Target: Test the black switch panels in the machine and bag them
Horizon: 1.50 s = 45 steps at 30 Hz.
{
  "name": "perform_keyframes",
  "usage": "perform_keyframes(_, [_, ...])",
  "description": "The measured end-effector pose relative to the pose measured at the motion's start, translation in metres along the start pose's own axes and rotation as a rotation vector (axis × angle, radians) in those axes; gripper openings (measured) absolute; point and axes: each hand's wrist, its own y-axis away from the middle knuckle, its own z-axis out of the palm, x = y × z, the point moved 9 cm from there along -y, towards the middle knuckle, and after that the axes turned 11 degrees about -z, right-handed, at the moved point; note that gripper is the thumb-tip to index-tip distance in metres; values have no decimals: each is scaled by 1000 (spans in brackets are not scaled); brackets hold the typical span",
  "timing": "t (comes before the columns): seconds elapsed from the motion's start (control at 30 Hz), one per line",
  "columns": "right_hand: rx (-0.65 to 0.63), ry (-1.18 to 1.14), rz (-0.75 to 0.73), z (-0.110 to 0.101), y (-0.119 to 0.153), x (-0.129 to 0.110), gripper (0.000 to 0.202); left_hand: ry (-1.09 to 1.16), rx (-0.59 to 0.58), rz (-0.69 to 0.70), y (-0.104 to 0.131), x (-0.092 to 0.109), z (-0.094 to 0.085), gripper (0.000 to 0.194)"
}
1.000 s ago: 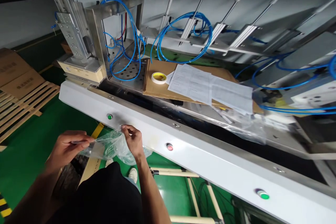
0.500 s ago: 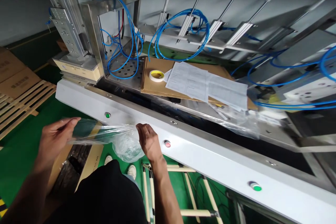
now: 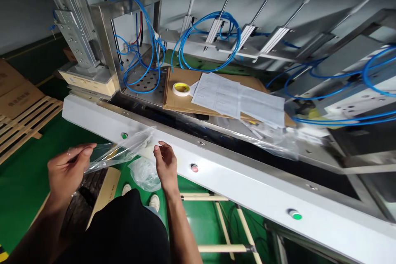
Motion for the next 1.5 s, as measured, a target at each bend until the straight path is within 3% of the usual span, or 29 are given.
perform_keyframes(0.13, [-5,-3,-55,17,-10,5,61,6,-86,60,3,2,10,9])
perform_keyframes(0.43, [30,48,-114,39,-30,9,49,-46,-139,197,11,6,12,8])
perform_keyframes(0.83, [40,272,-164,43,-25,8,40,-104,-300,351,26,22,26,18])
perform_keyframes(0.93, [45,317,-185,39,-23,9,44,-104,-285,358,26,22,27,18])
perform_keyframes(1.07, [40,347,-225,30,-25,8,55,-80,-102,243,16,12,14,10])
perform_keyframes(1.23, [-12,376,-315,5,-33,-6,59,-45,139,-94,-7,-19,-19,17])
perform_keyframes(1.37, [-114,377,-405,-17,-39,-30,55,20,149,-304,-25,-38,-32,37])
perform_keyframes(1.5, [-156,252,-368,-28,-42,-43,43,152,96,-332,-30,-36,-22,40])
